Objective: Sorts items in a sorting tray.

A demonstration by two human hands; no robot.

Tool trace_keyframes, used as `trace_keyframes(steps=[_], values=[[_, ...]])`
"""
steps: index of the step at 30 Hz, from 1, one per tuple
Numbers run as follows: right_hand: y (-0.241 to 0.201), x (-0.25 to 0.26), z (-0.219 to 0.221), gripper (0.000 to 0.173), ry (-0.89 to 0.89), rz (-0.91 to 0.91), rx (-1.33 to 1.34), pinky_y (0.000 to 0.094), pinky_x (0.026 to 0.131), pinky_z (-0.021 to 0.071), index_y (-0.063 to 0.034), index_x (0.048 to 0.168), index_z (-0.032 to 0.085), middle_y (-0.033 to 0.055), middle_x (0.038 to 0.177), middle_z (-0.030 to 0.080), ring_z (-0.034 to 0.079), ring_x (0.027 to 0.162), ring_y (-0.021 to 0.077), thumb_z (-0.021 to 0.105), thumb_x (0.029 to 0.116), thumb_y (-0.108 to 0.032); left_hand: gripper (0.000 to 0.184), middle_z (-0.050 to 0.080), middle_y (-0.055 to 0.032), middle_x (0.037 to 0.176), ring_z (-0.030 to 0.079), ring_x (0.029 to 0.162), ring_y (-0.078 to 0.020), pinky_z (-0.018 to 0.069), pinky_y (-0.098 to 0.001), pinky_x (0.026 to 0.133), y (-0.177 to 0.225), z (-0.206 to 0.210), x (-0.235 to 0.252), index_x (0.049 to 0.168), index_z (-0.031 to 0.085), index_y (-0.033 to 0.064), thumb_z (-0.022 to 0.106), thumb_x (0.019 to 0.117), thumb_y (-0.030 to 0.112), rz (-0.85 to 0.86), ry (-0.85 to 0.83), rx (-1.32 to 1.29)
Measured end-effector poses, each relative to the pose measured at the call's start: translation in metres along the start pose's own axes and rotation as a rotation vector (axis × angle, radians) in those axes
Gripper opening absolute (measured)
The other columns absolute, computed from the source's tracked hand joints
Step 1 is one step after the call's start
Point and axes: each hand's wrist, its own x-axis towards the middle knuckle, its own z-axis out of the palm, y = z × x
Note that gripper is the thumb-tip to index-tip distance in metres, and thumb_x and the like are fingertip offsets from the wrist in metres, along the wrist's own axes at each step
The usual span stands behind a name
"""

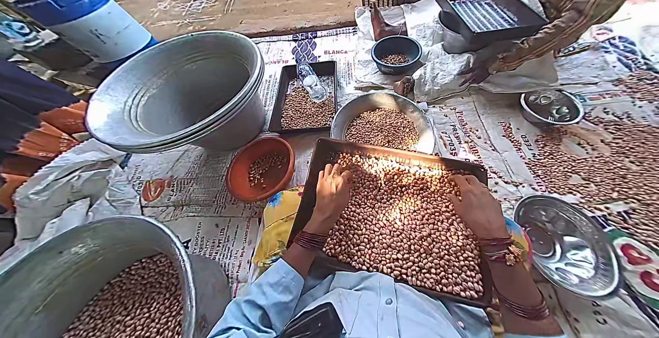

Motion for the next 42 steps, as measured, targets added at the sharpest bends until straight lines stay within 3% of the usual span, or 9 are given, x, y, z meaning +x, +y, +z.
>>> trace_keyframes(steps=[6, 10, 15, 20, 29, 32, 35, 40, 42], values=[[-0.074, -0.016, 0.035, 0.060, -0.155, -0.073, -0.148, 0.0577, 0.085, 0.0564, -0.0076, 0.153, 0.046, 0.0287, 0.153, 0.043, 0.059, 0.122, 0.0504, 0.056, 0.0944, 0.003, 0.027, 0.070, -0.0236, 0.113, 0.064, 0.112, -0.0423, 0.0511, -0.0523, 0.093, -0.006, 0.012, -0.013, 0.110, 0.074, -0.0005, 0.067, 0.0941, 0.021, 0.081, 0.098, 0.025], [-0.111, -0.059, 0.069, 0.049, -0.108, -0.454, 0.000, 0.0510, 0.071, 0.0587, -0.0116, 0.139, 0.063, 0.0235, 0.150, 0.051, 0.069, 0.105, 0.0436, 0.061, 0.0906, -0.005, 0.029, 0.070, -0.0182, 0.114, 0.066, 0.113, -0.0338, 0.0504, -0.0484, 0.100, -0.011, -0.007, -0.010, 0.116, 0.071, 0.0014, 0.061, 0.1000, 0.024, -0.033, -0.088, -0.204], [-0.101, -0.067, 0.063, 0.032, -0.015, -0.568, 0.360, 0.0521, 0.070, 0.0600, -0.0148, 0.124, 0.073, 0.0131, 0.130, 0.068, 0.073, 0.098, 0.0344, 0.068, 0.0923, -0.017, 0.027, 0.068, -0.0127, 0.091, 0.064, 0.081, -0.0253, 0.0518, -0.0460, 0.078, -0.012, -0.028, 0.013, 0.120, 0.064, 0.0031, 0.055, 0.0973, 0.014, -0.192, 0.010, -0.511], [-0.052, -0.040, 0.035, 0.020, 0.199, -0.349, 0.356, 0.0495, 0.073, 0.0592, -0.0096, 0.113, 0.077, 0.0129, 0.101, 0.075, 0.073, 0.083, 0.0301, 0.064, 0.0973, -0.012, 0.030, 0.071, -0.0203, 0.117, 0.070, 0.109, -0.0380, 0.0530, -0.0567, 0.095, -0.002, -0.009, 0.038, 0.124, 0.069, 0.0033, 0.058, 0.1039, 0.022, -0.106, 0.059, -0.344], [-0.050, -0.012, 0.039, 0.019, 0.149, -0.280, 0.219, 0.0566, 0.081, 0.0557, -0.0034, 0.107, 0.076, 0.0191, 0.099, 0.075, 0.073, 0.093, 0.0377, 0.064, 0.0976, -0.015, 0.032, 0.072, -0.0201, 0.112, 0.069, 0.107, -0.0361, 0.0522, -0.0559, 0.096, -0.003, -0.009, 0.041, 0.122, 0.069, 0.0024, 0.061, 0.1019, 0.027, -0.177, -0.024, -0.366], [-0.063, -0.004, 0.050, 0.020, 0.151, -0.330, 0.213, 0.0575, 0.077, 0.0553, -0.0035, 0.107, 0.077, 0.0199, 0.098, 0.075, 0.073, 0.092, 0.0398, 0.063, 0.0976, -0.015, 0.014, 0.061, -0.0032, 0.077, 0.056, 0.064, -0.0093, 0.0471, -0.0263, 0.063, -0.020, -0.005, 0.039, 0.106, 0.064, 0.0011, 0.060, 0.1022, 0.014, -0.188, 0.044, -0.894], [-0.073, 0.000, 0.057, 0.023, 0.144, -0.377, 0.208, 0.0571, 0.077, 0.0556, -0.0053, 0.111, 0.077, 0.0203, 0.101, 0.074, 0.073, 0.093, 0.0401, 0.062, 0.0988, -0.019, 0.020, 0.057, 0.0024, 0.072, 0.051, 0.055, -0.0038, 0.0436, -0.0190, 0.052, -0.023, -0.001, 0.028, 0.103, 0.059, 0.0017, 0.040, 0.0956, 0.000, -0.182, 0.024, -1.289], [-0.080, 0.006, 0.078, 0.018, 0.248, -0.465, 0.190, 0.0545, 0.066, 0.0569, -0.0071, 0.106, 0.077, 0.0190, 0.096, 0.074, 0.073, 0.083, 0.0398, 0.065, 0.0949, -0.012, 0.024, 0.069, -0.0029, 0.097, 0.062, 0.081, -0.0118, 0.0503, -0.0366, 0.079, -0.005, -0.009, 0.005, 0.119, 0.068, 0.0086, 0.056, 0.0997, 0.015, -0.116, -0.213, -0.724], [-0.080, 0.005, 0.077, 0.018, 0.239, -0.451, 0.189, 0.0541, 0.067, 0.0571, -0.0073, 0.107, 0.077, 0.0183, 0.097, 0.074, 0.073, 0.084, 0.0390, 0.064, 0.0948, -0.012, 0.023, 0.070, -0.0047, 0.092, 0.063, 0.081, -0.0170, 0.0510, -0.0410, 0.080, 0.003, -0.009, -0.003, 0.119, 0.071, 0.0132, 0.056, 0.1022, 0.020, -0.072, -0.216, -0.544]])
